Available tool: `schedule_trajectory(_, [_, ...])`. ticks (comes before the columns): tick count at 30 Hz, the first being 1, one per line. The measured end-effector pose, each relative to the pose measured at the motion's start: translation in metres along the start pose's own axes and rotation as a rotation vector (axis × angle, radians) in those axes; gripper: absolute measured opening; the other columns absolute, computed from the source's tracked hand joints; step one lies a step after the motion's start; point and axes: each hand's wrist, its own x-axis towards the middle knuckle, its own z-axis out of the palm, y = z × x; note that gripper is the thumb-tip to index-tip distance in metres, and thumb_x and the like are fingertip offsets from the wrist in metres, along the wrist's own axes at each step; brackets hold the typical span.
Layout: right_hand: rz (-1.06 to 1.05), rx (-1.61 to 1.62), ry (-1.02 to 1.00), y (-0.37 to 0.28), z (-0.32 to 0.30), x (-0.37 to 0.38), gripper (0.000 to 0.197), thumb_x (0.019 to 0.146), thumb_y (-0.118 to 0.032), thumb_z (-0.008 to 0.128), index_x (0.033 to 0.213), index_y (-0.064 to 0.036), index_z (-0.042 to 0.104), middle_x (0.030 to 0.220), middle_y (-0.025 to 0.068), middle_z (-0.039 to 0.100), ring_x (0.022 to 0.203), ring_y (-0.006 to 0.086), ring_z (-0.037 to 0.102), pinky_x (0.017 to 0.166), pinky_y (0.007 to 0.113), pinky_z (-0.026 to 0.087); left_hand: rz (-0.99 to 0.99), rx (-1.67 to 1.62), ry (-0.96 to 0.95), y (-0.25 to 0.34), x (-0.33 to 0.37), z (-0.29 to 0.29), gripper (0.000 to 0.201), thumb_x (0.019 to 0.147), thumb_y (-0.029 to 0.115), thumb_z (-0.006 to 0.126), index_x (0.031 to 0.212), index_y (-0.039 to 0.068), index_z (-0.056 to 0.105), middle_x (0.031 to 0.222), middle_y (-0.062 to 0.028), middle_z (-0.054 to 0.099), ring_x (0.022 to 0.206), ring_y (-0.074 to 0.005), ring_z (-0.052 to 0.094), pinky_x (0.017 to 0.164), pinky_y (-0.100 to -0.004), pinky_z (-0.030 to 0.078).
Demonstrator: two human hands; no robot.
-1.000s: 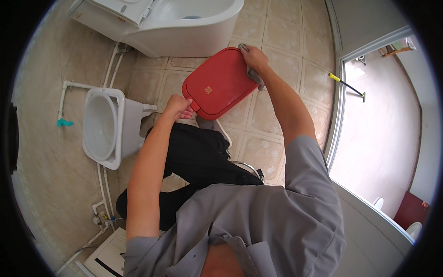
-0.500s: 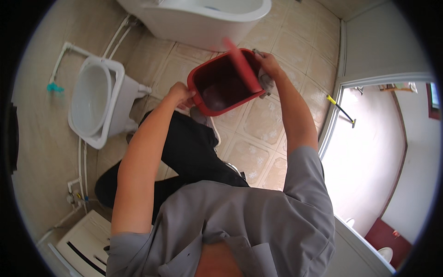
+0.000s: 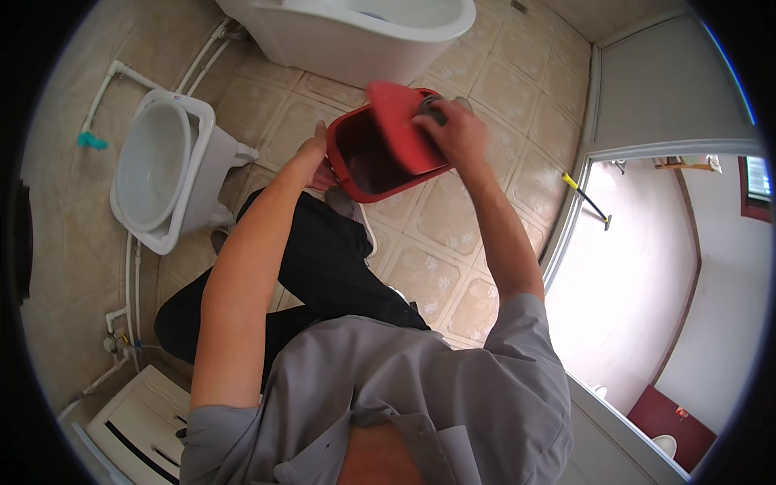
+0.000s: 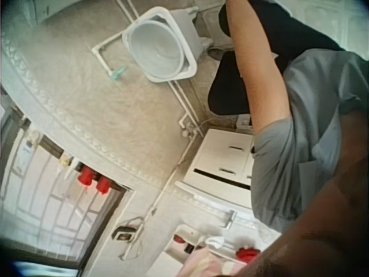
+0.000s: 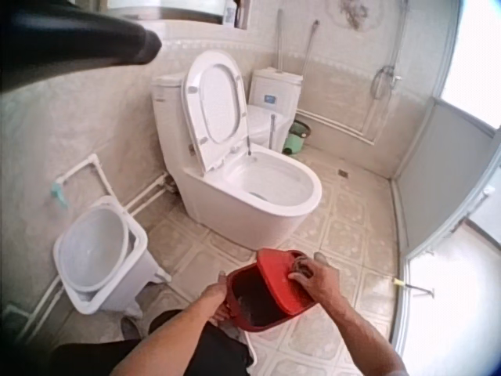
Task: The person cleans a bathroom area by rinsing a cloth in a basin of water, wiping down a red bin and its lid, and then using the cloth to wipe the wall and floor near a toilet.
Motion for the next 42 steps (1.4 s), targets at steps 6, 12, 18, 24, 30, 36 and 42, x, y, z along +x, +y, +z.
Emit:
schedule_trajectory(6, [-0.16, -0.437, -0.349, -0.035, 0.029, -0.029, 0.054, 0.073, -0.048, 0.084, 0.105, -0.0086, 0.067, 0.106, 0.0093, 0.069, 0.1, 0.0279, 0.069, 0.079, 0.041, 0.058, -0.14, -0.201, -0.052, 0.001, 0.006, 0.001, 0.117, 0.085, 0.094, 0.027, 0.146, -0.005, 0.047, 0.132, -0.0337, 0.06, 0.122, -0.045, 0.061, 0.103, -0.0577, 0.047])
schedule_trajectory(12, [-0.046, -0.303, -0.38, -0.037, 0.023, -0.025, 0.051, 0.074, -0.046, 0.084, 0.106, -0.0093, 0.067, 0.104, 0.009, 0.07, 0.097, 0.0297, 0.07, 0.077, 0.042, 0.057, 0.069, 0.19, 0.125, -0.019, 0.028, 0.008, 0.077, 0.084, 0.053, 0.08, 0.128, -0.007, 0.062, 0.112, -0.0249, 0.071, 0.091, -0.0395, 0.074, 0.076, -0.0527, 0.06])
schedule_trajectory(18, [0.085, -0.202, -0.329, -0.013, 0.002, -0.023, 0.049, 0.075, -0.048, 0.083, 0.103, -0.0113, 0.067, 0.096, 0.0074, 0.069, 0.089, 0.0304, 0.07, 0.071, 0.044, 0.055, 0.173, 0.225, 0.151, -0.017, 0.025, 0.008, 0.06, 0.082, 0.041, 0.086, 0.109, -0.009, 0.069, 0.094, -0.0207, 0.075, 0.079, -0.0305, 0.075, 0.061, -0.0401, 0.062])
schedule_trajectory(24, [-0.072, -0.328, -0.417, -0.042, 0.015, -0.038, 0.054, 0.075, -0.053, 0.082, 0.105, -0.0113, 0.068, 0.098, 0.0092, 0.07, 0.09, 0.0313, 0.071, 0.076, 0.044, 0.057, 0.195, 0.284, 0.169, -0.011, 0.008, 0.007, 0.054, 0.081, 0.041, 0.087, 0.099, -0.008, 0.07, 0.087, -0.018, 0.075, 0.073, -0.0272, 0.076, 0.058, -0.0394, 0.062])
schedule_trajectory(30, [-0.146, -0.36, -0.5, -0.068, 0.036, -0.04, 0.054, 0.073, -0.052, 0.083, 0.106, -0.0119, 0.07, 0.101, 0.0104, 0.071, 0.099, 0.0287, 0.071, 0.078, 0.04, 0.058, 0.168, 0.255, 0.14, -0.014, 0.012, 0.001, 0.054, 0.084, 0.037, 0.086, 0.111, -0.007, 0.069, 0.096, -0.017, 0.076, 0.079, -0.0299, 0.075, 0.068, -0.0429, 0.059])
schedule_trajectory(36, [-0.099, -0.378, -0.62, -0.074, 0.035, -0.032, 0.052, 0.072, -0.048, 0.085, 0.106, -0.0109, 0.071, 0.101, 0.0119, 0.072, 0.099, 0.0301, 0.071, 0.078, 0.041, 0.059, 0.207, 0.336, 0.181, -0.011, 0.011, 0.004, 0.051, 0.085, 0.036, 0.085, 0.108, -0.006, 0.068, 0.096, -0.0161, 0.075, 0.079, -0.0292, 0.075, 0.067, -0.0429, 0.059])
schedule_trajectory(42, [-0.124, -0.386, -0.543, -0.068, 0.038, -0.037, 0.056, 0.07, -0.048, 0.087, 0.104, -0.007, 0.07, 0.1, 0.0126, 0.072, 0.097, 0.0312, 0.072, 0.078, 0.042, 0.059, 0.202, 0.308, 0.174, -0.019, 0.021, 0.006, 0.048, 0.09, 0.034, 0.081, 0.115, -0.004, 0.067, 0.101, -0.0142, 0.075, 0.083, -0.0274, 0.075, 0.068, -0.0408, 0.057])
